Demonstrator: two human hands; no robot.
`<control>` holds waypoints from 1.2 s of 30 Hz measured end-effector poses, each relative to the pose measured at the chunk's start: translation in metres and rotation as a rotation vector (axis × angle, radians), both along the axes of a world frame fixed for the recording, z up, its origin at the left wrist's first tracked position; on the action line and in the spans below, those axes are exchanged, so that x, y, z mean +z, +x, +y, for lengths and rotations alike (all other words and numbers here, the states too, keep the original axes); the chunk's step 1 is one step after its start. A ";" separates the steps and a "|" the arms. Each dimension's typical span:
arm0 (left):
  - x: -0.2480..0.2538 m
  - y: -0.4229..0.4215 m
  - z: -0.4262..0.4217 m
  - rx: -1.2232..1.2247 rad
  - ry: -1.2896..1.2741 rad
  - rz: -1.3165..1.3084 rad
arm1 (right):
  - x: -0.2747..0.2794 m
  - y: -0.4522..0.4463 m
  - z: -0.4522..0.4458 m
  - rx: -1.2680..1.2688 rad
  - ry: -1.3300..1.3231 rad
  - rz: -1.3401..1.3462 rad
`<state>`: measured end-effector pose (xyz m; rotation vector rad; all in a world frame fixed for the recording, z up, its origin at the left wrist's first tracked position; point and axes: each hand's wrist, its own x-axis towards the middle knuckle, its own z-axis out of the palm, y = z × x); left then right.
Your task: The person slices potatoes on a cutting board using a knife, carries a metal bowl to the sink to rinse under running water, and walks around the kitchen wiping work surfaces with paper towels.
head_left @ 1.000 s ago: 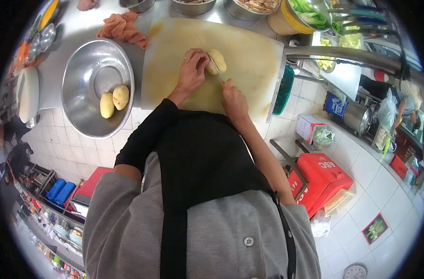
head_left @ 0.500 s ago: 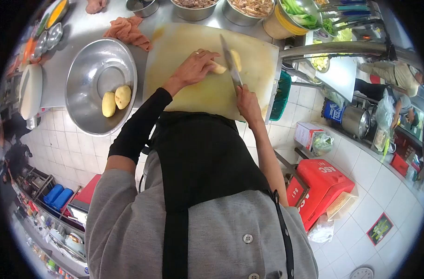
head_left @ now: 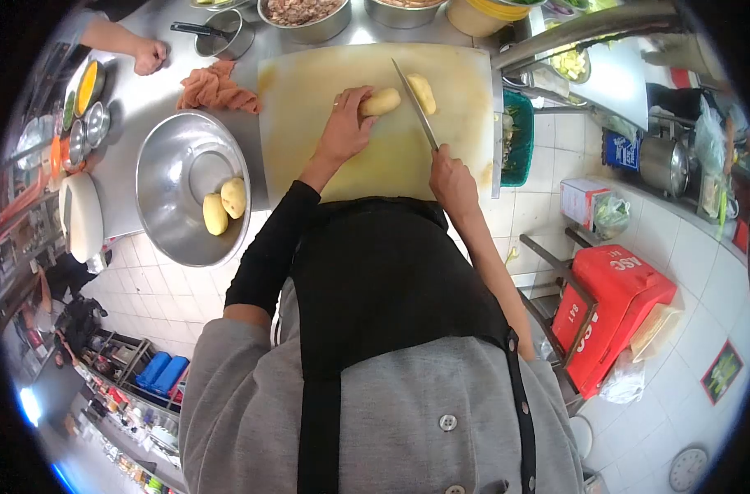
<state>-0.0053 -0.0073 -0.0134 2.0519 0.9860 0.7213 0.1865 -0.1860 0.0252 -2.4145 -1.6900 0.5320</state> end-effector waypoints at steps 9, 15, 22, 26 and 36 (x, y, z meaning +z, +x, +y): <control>0.006 -0.003 -0.003 0.064 -0.080 -0.040 | 0.067 -0.008 -0.015 0.089 -0.131 0.020; 0.006 -0.004 0.001 -0.004 -0.037 -0.007 | 0.065 -0.010 -0.019 0.128 -0.173 -0.018; 0.016 -0.001 0.009 -0.075 -0.054 0.075 | 0.066 -0.012 -0.018 0.115 -0.198 0.005; 0.015 -0.002 0.010 -0.078 -0.046 0.058 | 0.070 -0.012 -0.019 0.118 -0.198 0.004; 0.012 -0.004 0.001 0.022 -0.118 -0.002 | 0.028 -0.015 -0.012 0.098 -0.120 0.140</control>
